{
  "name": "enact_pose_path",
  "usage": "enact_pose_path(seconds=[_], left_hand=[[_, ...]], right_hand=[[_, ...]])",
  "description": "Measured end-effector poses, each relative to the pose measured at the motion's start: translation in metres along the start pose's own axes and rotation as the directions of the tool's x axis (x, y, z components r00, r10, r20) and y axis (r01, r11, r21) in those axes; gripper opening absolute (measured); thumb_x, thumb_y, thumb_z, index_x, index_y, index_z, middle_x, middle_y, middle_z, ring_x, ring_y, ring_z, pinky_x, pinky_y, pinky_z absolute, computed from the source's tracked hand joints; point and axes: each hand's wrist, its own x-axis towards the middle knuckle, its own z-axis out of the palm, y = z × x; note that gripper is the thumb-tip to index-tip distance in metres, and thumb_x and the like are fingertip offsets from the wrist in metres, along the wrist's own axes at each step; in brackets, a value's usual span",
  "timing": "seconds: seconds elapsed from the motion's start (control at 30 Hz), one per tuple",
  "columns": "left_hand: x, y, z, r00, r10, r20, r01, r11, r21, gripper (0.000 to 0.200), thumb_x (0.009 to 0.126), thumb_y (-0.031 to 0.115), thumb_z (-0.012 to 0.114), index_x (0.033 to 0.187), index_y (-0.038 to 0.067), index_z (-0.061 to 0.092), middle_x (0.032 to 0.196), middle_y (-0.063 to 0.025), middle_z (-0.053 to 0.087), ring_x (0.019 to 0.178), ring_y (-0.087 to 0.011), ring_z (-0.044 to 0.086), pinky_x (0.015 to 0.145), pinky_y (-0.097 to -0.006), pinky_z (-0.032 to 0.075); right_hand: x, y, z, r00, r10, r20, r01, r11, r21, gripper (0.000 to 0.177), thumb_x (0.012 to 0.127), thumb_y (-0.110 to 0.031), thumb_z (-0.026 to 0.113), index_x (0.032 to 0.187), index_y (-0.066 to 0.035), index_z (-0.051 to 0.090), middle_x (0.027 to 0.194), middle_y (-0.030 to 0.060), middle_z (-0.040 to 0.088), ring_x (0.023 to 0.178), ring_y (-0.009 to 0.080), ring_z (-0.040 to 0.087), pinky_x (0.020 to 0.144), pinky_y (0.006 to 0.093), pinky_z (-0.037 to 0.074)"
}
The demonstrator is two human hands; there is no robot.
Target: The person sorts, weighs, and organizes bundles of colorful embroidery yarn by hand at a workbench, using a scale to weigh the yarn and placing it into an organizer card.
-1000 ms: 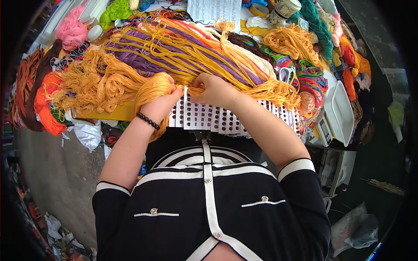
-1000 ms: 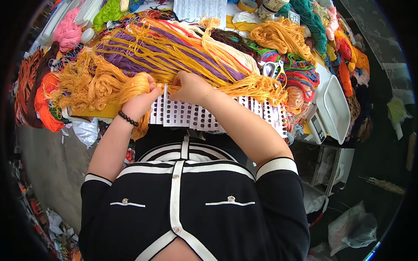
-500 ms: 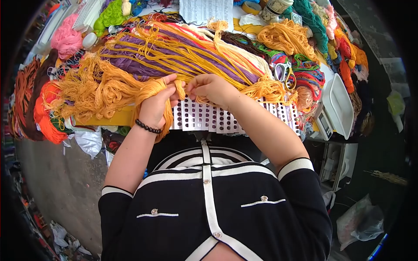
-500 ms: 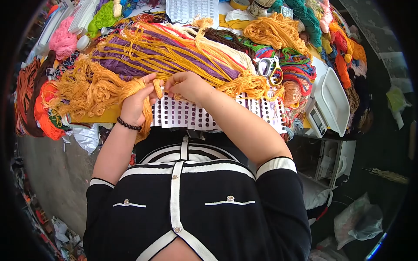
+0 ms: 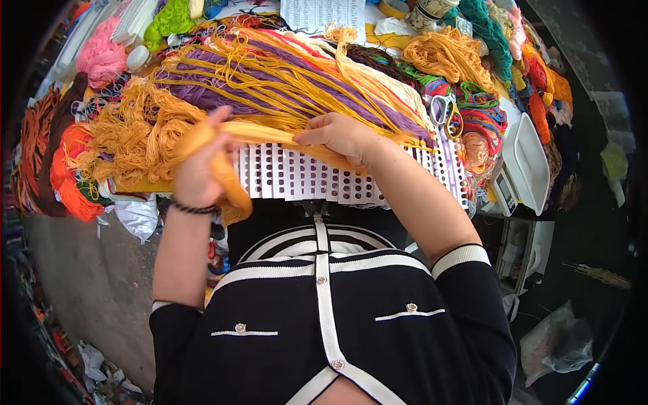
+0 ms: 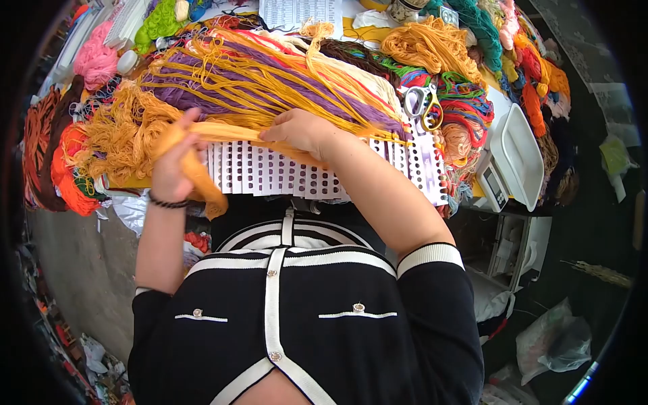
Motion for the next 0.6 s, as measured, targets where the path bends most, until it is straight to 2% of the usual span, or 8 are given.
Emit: enact_pose_path(seconds=[0.13,0.2,0.23,0.3,0.37,0.5,0.57,0.6], left_hand=[[-0.025,0.05,-0.041,0.972,0.206,-0.115,-0.232,0.924,-0.305,0.041,0.088,0.005,0.05,0.128,0.002,0.042,0.102,-0.0083,0.057,0.082,-0.0119,0.058,0.067,-0.0227,0.048],[-0.025,0.059,-0.039,0.614,0.424,-0.665,-0.575,0.818,-0.01,0.04,0.089,0.007,0.049,0.128,0.002,0.042,0.108,-0.0092,0.058,0.081,-0.0125,0.058,0.063,-0.0225,0.048],[-0.024,0.053,-0.036,0.613,0.426,-0.666,-0.578,0.816,-0.009,0.04,0.089,0.007,0.049,0.128,0.002,0.042,0.108,-0.0092,0.058,0.081,-0.0125,0.058,0.063,-0.0225,0.048],[-0.02,0.023,-0.02,0.741,0.49,-0.459,-0.467,0.867,0.172,0.037,0.091,0.011,0.046,0.127,0.002,0.043,0.117,-0.0088,0.056,0.078,-0.012,0.057,0.06,-0.0204,0.046],[-0.012,-0.004,-0.001,0.965,0.261,-0.023,-0.229,0.881,0.413,0.037,0.093,0.016,0.045,0.128,0.004,0.043,0.119,-0.0071,0.056,0.075,-0.0095,0.057,0.058,-0.0188,0.044],[0.006,-0.022,0.034,0.994,-0.085,0.068,0.015,0.729,0.684,0.04,0.093,0.024,0.048,0.129,0.007,0.045,0.103,-0.0034,0.058,0.065,-0.0059,0.05,0.057,-0.0178,0.04],[0.011,-0.024,0.034,0.988,-0.15,0.045,0.072,0.689,0.721,0.042,0.093,0.029,0.048,0.13,0.009,0.046,0.099,-0.0026,0.057,0.062,-0.0054,0.047,0.058,-0.0174,0.039],[0.012,-0.024,0.032,0.99,-0.117,0.074,0.03,0.706,0.708,0.042,0.093,0.029,0.048,0.129,0.008,0.046,0.096,-0.002,0.056,0.062,-0.0047,0.046,0.058,-0.0173,0.039]], right_hand=[[0.014,0.012,0.001,0.999,-0.039,-0.003,0.039,0.999,-0.025,0.02,0.082,-0.027,0.065,0.083,-0.007,0.062,0.071,-0.0001,0.056,0.063,0.0067,0.049,0.06,0.022,0.043],[0.011,0.009,0.004,0.999,-0.018,-0.032,0.018,1.0,-0.006,0.02,0.083,-0.027,0.063,0.088,-0.008,0.063,0.077,0.0007,0.06,0.066,0.0068,0.05,0.061,0.0218,0.043],[0.01,0.007,0.005,0.999,-0.02,-0.031,0.02,1.0,-0.008,0.02,0.083,-0.027,0.063,0.088,-0.008,0.063,0.077,0.0007,0.06,0.066,0.0068,0.05,0.061,0.0218,0.043],[0.008,0.005,0.01,0.984,-0.179,0.007,0.172,0.952,0.253,0.016,0.085,-0.024,0.061,0.09,-0.009,0.063,0.084,0.0025,0.063,0.069,0.0058,0.052,0.063,0.0215,0.044],[0.005,-0.002,0.01,0.986,-0.156,0.059,0.131,0.945,0.299,0.016,0.086,-0.021,0.059,0.096,-0.01,0.064,0.086,0.0026,0.065,0.068,0.0053,0.054,0.062,0.0217,0.045],[0.016,-0.002,0.008,0.97,-0.171,0.174,0.138,0.973,0.184,0.021,0.084,-0.018,0.06,0.101,-0.009,0.067,0.073,0.0004,0.066,0.057,0.0078,0.055,0.057,0.0243,0.047],[0.011,-0.001,0.015,0.909,-0.415,0.023,0.368,0.778,-0.509,0.02,0.078,-0.018,0.06,0.094,-0.015,0.071,0.072,0.0053,0.065,0.056,0.0185,0.059,0.06,0.0309,0.049],[0.013,0.005,0.02,0.875,-0.484,-0.021,0.378,0.71,-0.594,0.018,0.074,-0.019,0.063,0.09,-0.015,0.071,0.074,0.0087,0.064,0.063,0.0246,0.06,0.063,0.0329,0.049]])
